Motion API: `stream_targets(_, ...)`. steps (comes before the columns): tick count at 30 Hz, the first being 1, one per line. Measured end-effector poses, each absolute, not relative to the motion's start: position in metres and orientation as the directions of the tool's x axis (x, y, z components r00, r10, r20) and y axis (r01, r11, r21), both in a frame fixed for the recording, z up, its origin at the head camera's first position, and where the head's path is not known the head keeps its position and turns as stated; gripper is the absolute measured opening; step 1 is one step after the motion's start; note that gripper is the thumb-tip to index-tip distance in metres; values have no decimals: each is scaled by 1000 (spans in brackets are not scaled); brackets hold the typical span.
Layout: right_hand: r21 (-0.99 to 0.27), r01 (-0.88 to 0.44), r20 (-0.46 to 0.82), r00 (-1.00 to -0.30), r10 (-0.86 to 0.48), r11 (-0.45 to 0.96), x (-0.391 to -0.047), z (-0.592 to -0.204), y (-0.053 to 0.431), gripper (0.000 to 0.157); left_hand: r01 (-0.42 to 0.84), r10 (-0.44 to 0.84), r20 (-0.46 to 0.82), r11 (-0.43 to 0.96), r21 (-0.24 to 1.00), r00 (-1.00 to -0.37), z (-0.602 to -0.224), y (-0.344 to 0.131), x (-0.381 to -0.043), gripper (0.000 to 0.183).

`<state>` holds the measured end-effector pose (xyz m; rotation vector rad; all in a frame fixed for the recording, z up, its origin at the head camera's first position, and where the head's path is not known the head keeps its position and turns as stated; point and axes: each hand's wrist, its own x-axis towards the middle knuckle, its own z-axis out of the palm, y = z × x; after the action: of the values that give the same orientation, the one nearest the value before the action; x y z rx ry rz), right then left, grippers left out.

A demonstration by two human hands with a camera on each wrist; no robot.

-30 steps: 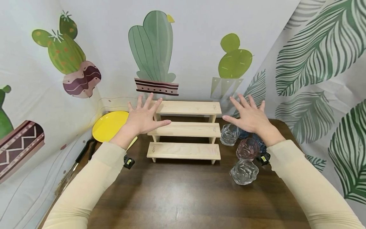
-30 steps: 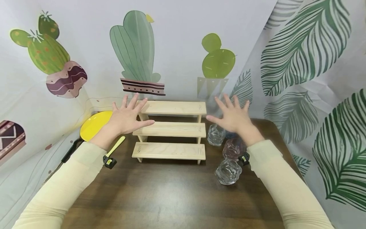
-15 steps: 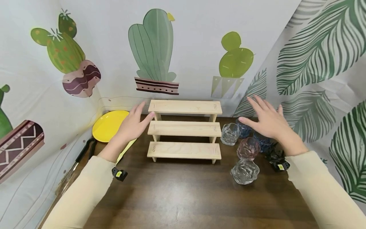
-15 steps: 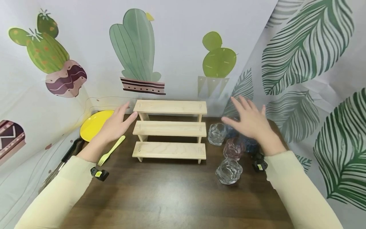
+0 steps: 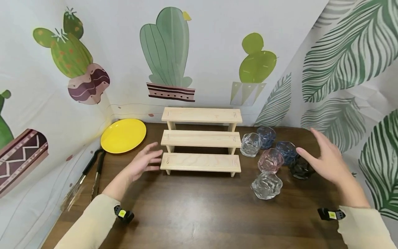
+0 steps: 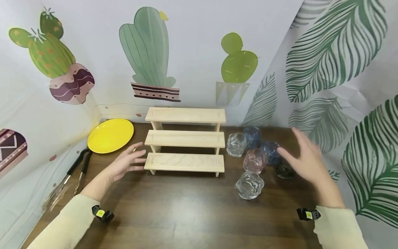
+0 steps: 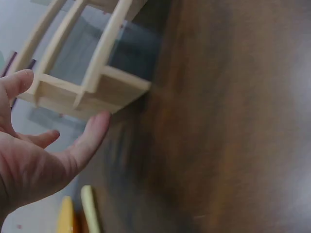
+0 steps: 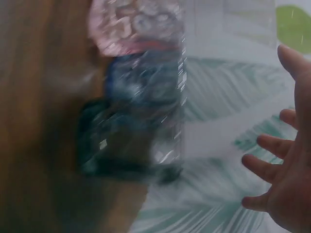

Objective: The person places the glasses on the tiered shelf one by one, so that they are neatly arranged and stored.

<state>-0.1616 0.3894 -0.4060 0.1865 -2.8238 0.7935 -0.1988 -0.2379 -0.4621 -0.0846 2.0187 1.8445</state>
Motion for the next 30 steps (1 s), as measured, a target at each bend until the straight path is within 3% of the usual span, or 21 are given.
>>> stream_targets(4, -546, -125, 234, -972, 7, 829, -149, -427, 404, 93, -369, 262, -376, 77, 926, -889, -475, -238, -194, 76)
stream_targets(8, -620, -47, 154, -986, 62, 783, -141, -445, 414, 103, -395, 272, -384, 18, 919, -882, -482, -236, -192, 70)
stream_targets(17, -791, 25, 16, -998, 61, 611, -137, -480, 423, 113, -390, 259, -371, -24, 921, -892, -491, -234, -193, 65)
stream_targets(30, -771, -22, 88, -994, 72, 637, -141, -502, 419, 105, -367, 229, -355, -10, 930, -906, -497, -235, -196, 64)
